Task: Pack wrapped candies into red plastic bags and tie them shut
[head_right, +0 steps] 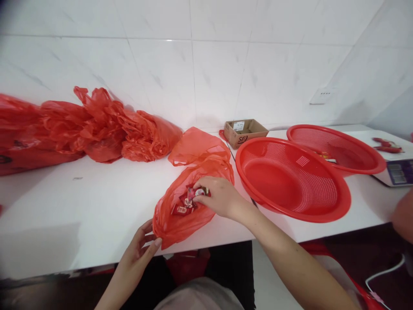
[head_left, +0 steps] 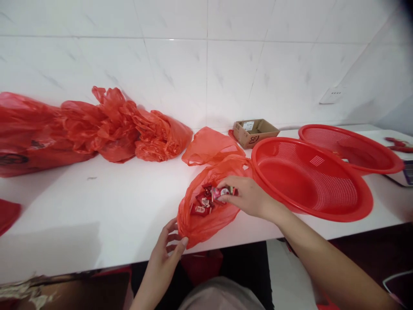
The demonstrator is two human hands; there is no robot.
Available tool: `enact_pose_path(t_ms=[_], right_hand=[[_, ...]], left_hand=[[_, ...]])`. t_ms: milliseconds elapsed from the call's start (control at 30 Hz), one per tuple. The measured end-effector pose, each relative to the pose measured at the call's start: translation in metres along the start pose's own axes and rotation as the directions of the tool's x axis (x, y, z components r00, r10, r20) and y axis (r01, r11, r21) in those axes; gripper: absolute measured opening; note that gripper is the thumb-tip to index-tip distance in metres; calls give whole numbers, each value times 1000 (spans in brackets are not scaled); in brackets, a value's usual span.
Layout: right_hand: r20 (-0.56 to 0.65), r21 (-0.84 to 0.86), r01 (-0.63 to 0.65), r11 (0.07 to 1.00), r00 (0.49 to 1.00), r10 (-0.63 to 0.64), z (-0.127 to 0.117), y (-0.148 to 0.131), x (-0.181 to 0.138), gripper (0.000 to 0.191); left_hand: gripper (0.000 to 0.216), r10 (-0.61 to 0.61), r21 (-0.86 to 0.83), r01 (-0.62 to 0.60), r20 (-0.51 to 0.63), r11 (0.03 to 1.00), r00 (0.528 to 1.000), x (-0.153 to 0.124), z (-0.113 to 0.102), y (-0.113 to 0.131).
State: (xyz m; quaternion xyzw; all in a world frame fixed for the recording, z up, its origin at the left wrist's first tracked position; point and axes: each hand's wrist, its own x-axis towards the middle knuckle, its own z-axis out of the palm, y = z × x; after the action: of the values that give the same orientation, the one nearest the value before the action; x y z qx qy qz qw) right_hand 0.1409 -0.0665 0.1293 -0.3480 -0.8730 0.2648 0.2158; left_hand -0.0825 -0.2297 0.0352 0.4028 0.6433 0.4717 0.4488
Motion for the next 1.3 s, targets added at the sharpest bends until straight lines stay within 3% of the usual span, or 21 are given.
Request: enact_pose_path(t_ms=[100,233,333,467,600,667,700,767,800,867,933,1300], right_hand=[[126,-118,-27,993,991,42,17,11,13,41],[89,-225,-79,971,991,101,52,27,38,28],[97,-257,-99,961,987,128,75,38,53,32],[60,-209,-127,970,988,142,82,46,58,26],[-4,-92,-159,983,987,160,66,41,51,17],[22,145,-184,972,983,183,55,33,44,16],[60,331,-208,920,978,200,50,29,41,20],[147,684,-262,681,964,224,41,21,33,28],[180,787,-280,550,957,230,37,17,30,31],[198,859,-286,424,950,241,31,13,25,34],[190,869,-279,409,950,247,29,10,22,35],[113,818,-233,526,962,250,33,6,20,31]], left_hand=[[48,-2,34,0,61,999,998,1,0,1],[32,21,51,-27,114,998,993,1,2,3],[30,36,71,-42,84,997,996,1,2,5],[29,60,87,-65,55,994,997,2,-1,4],[29,64,85,-71,81,994,995,6,-2,1],[29,67,77,-74,88,994,994,8,-1,1],[28,70,72,-77,90,994,993,9,-1,1],[27,82,62,-87,90,994,993,10,-1,1],[27,86,58,-91,91,994,992,10,-1,1],[26,91,52,-96,92,994,992,11,-1,1],[26,87,51,-92,95,994,992,11,-1,1],[29,61,44,-66,108,997,992,5,0,-1]])
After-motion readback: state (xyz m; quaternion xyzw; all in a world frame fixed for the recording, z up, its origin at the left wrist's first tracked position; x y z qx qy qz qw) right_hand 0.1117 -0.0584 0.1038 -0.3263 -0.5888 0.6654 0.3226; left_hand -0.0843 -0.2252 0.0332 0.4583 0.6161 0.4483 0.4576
